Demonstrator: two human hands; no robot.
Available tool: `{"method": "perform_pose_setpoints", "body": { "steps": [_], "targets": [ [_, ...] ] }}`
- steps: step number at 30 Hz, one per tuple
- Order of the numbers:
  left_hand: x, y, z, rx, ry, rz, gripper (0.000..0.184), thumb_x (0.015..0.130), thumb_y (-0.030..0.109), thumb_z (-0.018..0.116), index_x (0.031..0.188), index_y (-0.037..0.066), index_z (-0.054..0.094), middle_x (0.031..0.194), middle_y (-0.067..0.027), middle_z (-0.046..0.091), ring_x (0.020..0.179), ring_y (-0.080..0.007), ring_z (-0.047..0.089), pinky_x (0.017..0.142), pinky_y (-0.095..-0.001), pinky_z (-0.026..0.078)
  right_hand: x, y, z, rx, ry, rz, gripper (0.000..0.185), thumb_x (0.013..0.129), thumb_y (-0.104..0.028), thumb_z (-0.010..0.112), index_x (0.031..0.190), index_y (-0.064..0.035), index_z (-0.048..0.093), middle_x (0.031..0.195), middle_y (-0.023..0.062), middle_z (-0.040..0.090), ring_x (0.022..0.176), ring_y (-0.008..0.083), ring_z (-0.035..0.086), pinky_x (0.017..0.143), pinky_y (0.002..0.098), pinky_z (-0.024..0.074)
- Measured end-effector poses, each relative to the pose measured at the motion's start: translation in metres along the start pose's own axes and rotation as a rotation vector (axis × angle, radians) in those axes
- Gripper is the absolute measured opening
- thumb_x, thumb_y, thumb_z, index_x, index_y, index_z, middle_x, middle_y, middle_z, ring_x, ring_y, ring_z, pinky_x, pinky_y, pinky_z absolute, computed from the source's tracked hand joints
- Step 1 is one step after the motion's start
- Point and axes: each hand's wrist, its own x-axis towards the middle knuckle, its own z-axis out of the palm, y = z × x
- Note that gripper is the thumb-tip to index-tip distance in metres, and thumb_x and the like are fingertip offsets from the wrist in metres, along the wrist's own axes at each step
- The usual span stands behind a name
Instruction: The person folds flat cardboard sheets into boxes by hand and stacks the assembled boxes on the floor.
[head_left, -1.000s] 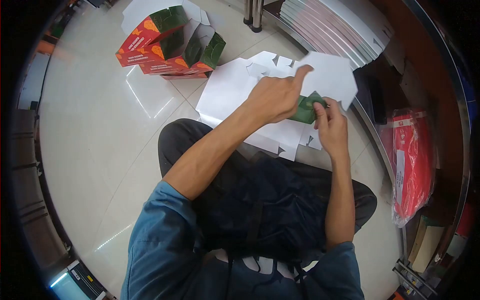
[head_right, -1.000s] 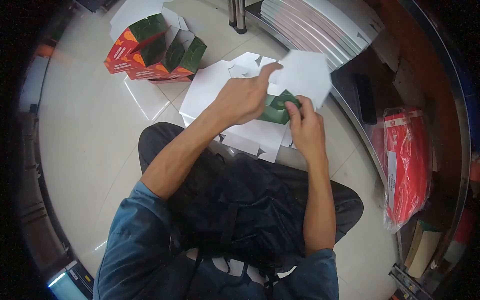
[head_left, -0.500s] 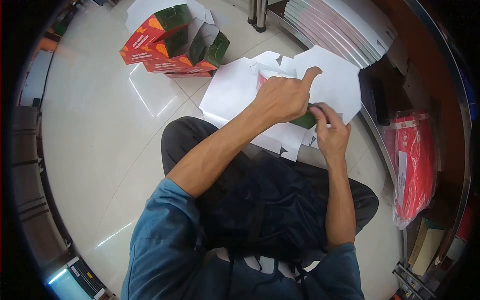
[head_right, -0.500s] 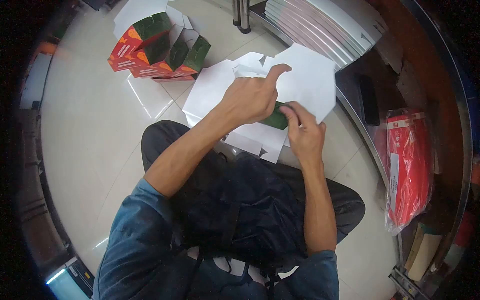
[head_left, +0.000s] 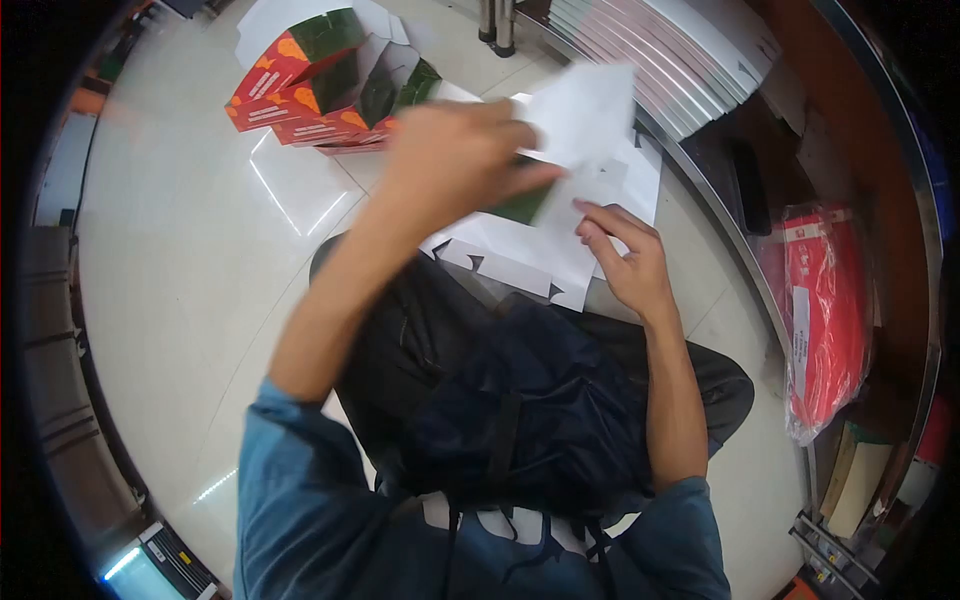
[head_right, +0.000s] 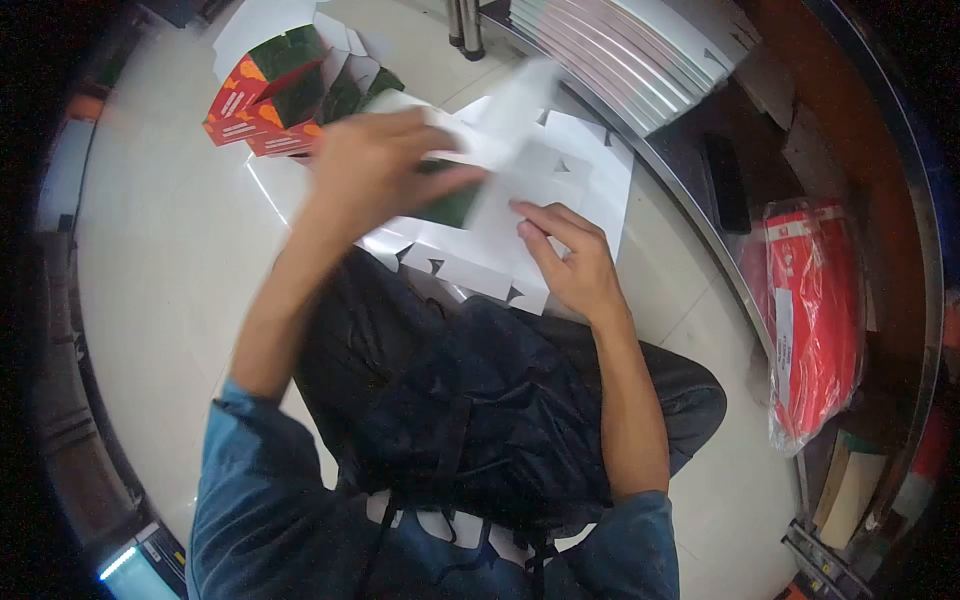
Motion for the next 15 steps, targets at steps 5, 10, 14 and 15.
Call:
{"method": "perform_pose_setpoints", "body": {
  "steps": [5,10,14,15],
  "targets": [
    [-0.042,0.002,-0.117,0.458,-0.080,-0.175,0.021,0.074,0.025,0.082,0.073,0.010,0.066,0.065,-0.0028,0.052,0.057,-0.0204,0.056,0.051,-0.0319,0.044,-0.014,0.033,0.041,-0.481,-0.283,-0.005,0.026,0.088,-0.013,0.066,0.111,-0.0011,0.066,0.093,0.0129,0.067,0.087,0.0316,0.065,0.079,0.0398,0.0519],
    [-0.136,0.007,-0.151,0.516,-0.104,-0.593,0.016,0.082,0.018,0.078,0.079,0.008,0.066,0.065,-0.0029,0.055,0.051,-0.0164,0.051,0.050,-0.0296,0.040,-0.011,0.054,0.060,-0.671,-0.449,0.032,0.017,0.086,-0.011,0.062,0.099,-0.0016,0.068,0.092,0.0184,0.067,0.089,0.0396,0.064,0.078,0.0472,0.0509],
    [-0.195,0.029,-0.151,0.516,0.044,-0.810,0.016,0.085,0.019,0.076,0.079,0.008,0.066,0.066,-0.0012,0.057,0.050,-0.0136,0.050,0.050,-0.0286,0.041,-0.005,0.051,0.040,-0.652,-0.301,0.144,0.017,0.089,-0.010,0.057,0.098,-0.0039,0.069,0.092,0.0199,0.068,0.088,0.0391,0.064,0.077,0.0472,0.0505],
    [-0.207,0.033,-0.150,0.497,0.090,-0.895,0.017,0.086,0.021,0.076,0.079,0.009,0.067,0.067,-0.0010,0.058,0.050,-0.0133,0.050,0.050,-0.0284,0.042,-0.004,0.048,0.036,-0.657,-0.304,0.172,0.016,0.089,-0.010,0.057,0.098,-0.0042,0.069,0.092,0.0195,0.068,0.088,0.0388,0.064,0.077,0.0470,0.0505]
  ]
}}
